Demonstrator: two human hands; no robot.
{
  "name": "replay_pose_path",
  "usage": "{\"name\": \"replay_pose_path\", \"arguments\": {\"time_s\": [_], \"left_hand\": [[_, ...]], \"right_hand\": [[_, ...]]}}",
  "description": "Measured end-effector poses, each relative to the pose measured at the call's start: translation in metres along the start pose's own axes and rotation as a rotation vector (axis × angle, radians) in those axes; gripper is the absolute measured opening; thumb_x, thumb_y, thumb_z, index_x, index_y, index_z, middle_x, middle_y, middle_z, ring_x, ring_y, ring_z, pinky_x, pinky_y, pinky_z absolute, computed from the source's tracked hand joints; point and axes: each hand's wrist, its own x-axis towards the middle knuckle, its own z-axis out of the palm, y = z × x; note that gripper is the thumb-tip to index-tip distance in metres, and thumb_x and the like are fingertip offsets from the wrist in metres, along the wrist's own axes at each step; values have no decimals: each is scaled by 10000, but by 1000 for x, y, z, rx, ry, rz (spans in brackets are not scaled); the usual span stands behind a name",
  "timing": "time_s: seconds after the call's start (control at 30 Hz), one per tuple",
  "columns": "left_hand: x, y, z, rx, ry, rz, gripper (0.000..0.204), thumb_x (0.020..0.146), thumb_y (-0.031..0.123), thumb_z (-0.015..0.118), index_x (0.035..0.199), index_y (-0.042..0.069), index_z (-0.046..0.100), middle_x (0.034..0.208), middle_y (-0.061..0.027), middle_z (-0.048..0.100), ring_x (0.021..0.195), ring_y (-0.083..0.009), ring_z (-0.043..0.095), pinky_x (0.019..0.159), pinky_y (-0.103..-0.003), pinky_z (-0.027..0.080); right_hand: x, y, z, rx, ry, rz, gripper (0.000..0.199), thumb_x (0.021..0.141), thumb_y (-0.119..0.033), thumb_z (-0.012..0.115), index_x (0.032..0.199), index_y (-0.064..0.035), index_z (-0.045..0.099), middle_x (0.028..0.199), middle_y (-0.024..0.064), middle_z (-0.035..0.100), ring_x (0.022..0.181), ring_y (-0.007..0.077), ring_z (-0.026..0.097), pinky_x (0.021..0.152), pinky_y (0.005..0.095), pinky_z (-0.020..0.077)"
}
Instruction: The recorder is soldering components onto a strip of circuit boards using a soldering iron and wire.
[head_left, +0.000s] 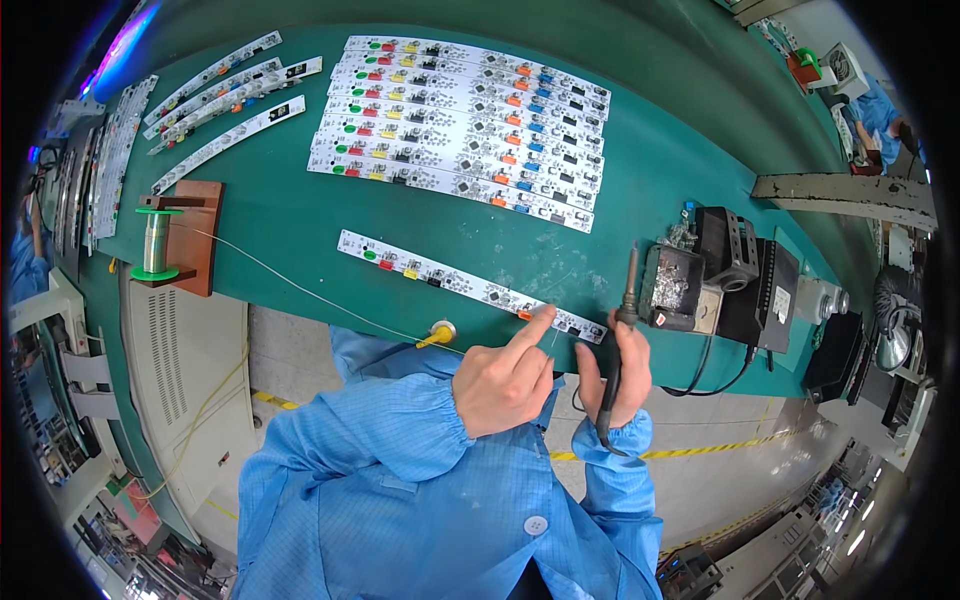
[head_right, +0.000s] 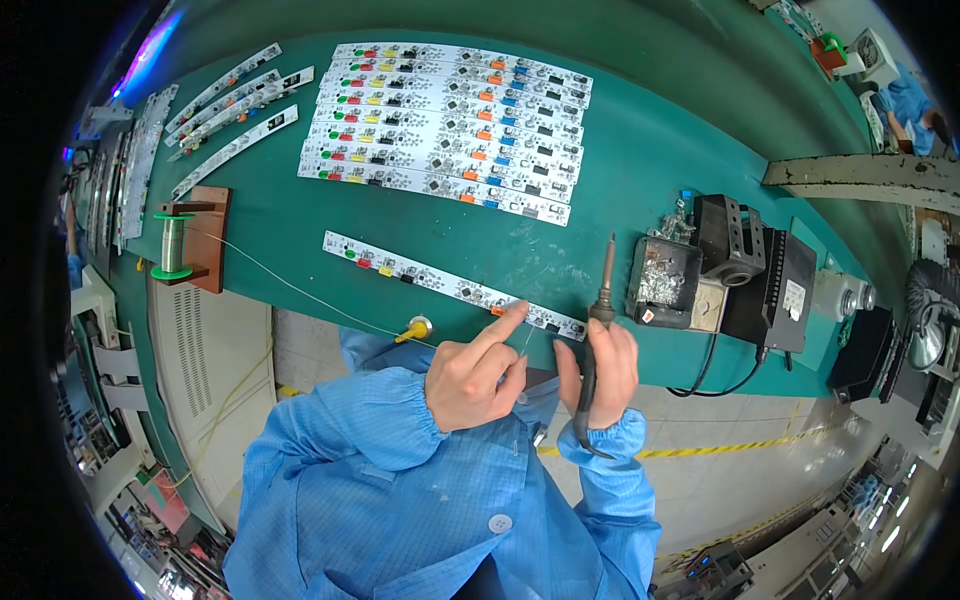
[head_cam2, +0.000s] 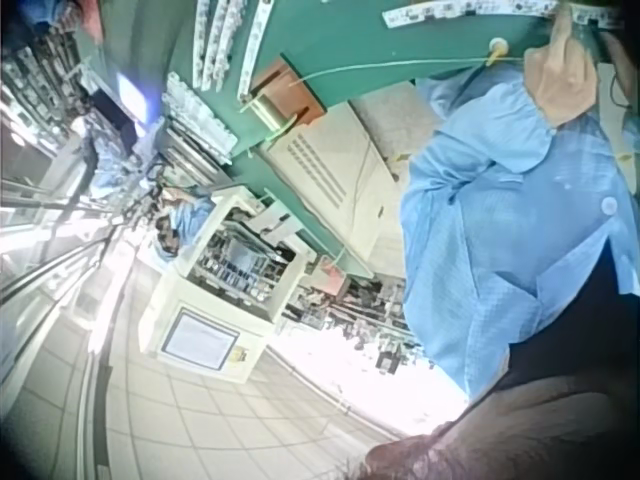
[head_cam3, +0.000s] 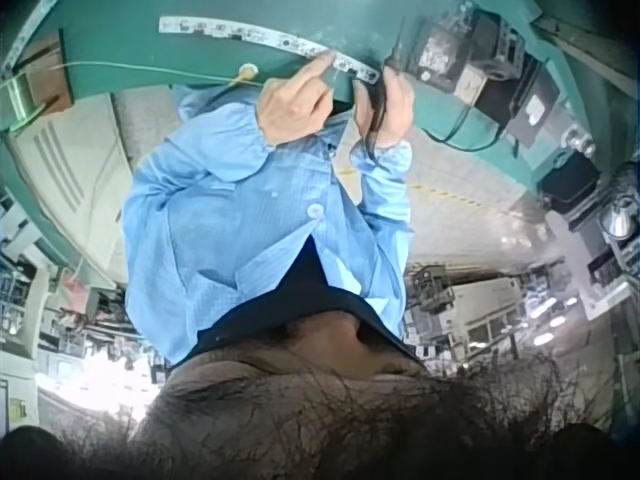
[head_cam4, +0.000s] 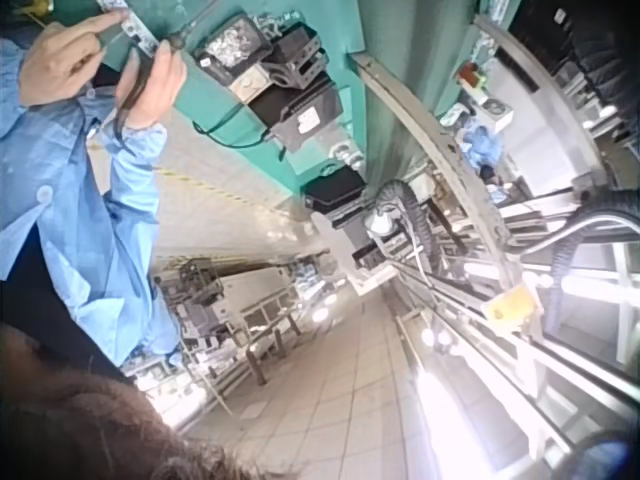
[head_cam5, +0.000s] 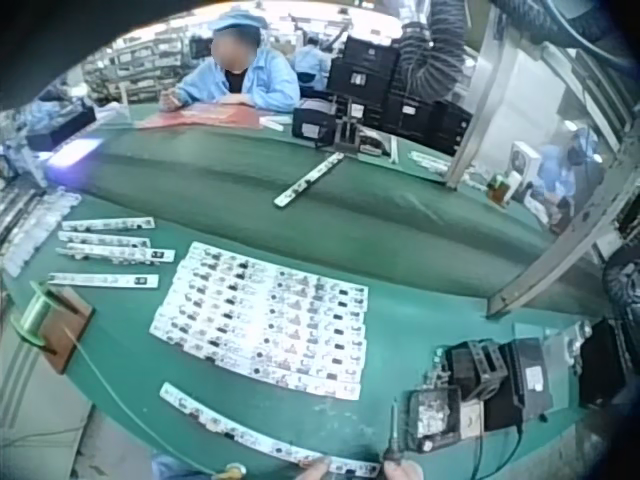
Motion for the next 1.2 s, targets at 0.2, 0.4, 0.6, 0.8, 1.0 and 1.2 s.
{"name": "replay_pose_path", "arguments": {"time_s": [0.2, 0.4, 0.6, 0.8, 1.0, 1.2], "left_hand": [[-1, 0, -1, -34, -6, -13, 183, 700, -3, 700, 642, 18, 528, 1168, -250, 628, 488, -216, 612, 429, -302, 484], [-2, 0, -2, -31, -21, -14, 174, 696, -6, 699, 651, 14, 532, 1162, -248, 631, 505, -218, 621, 434, -302, 488], [-2, 0, -3, -24, -27, -7, 169, 698, -5, 698, 660, 13, 535, 1167, -246, 629, 514, -218, 624, 435, -302, 489], [7, 0, -4, -31, -36, -32, 169, 700, -6, 696, 661, 17, 534, 1169, -244, 629, 510, -217, 626, 428, -306, 480], [20, 5, -23, -62, -37, -39, 168, 713, -5, 702, 678, 25, 541, 1130, -216, 647, 498, -215, 620, 424, -304, 468], [11, -7, -65, -31, 44, 28, 139, 706, -39, 715, 758, 8, 596, 914, -122, 672, 533, -203, 613, 454, -307, 470]], "right_hand": [[5, 1, 10, 28, 35, -12, 633, 691, 109, 748, 1267, 0, 509, 1135, 250, 621, 945, 325, 646, 768, 366, 541], [4, 2, 11, 31, 44, -18, 632, 697, 115, 741, 1271, -2, 505, 1128, 261, 621, 925, 323, 651, 753, 357, 545], [6, 0, 11, 29, 23, -44, 624, 694, 114, 739, 1263, 1, 509, 1120, 255, 625, 934, 333, 651, 762, 366, 544], [13, -1, 11, -18, -14, -76, 610, 691, 116, 733, 1249, 2, 514, 1097, 234, 639, 946, 368, 649, 785, 384, 538], [26, 1, 13, -2, 22, -41, 485, 694, 58, 750, 1152, 0, 602, 1028, 238, 630, 910, 423, 624, 803, 455, 509], [32, -8, 5, -75, -37, -57, 549, 735, 79, 708, 1249, 11, 529, 1097, 242, 632, 991, 373, 635, 828, 398, 517]]}}
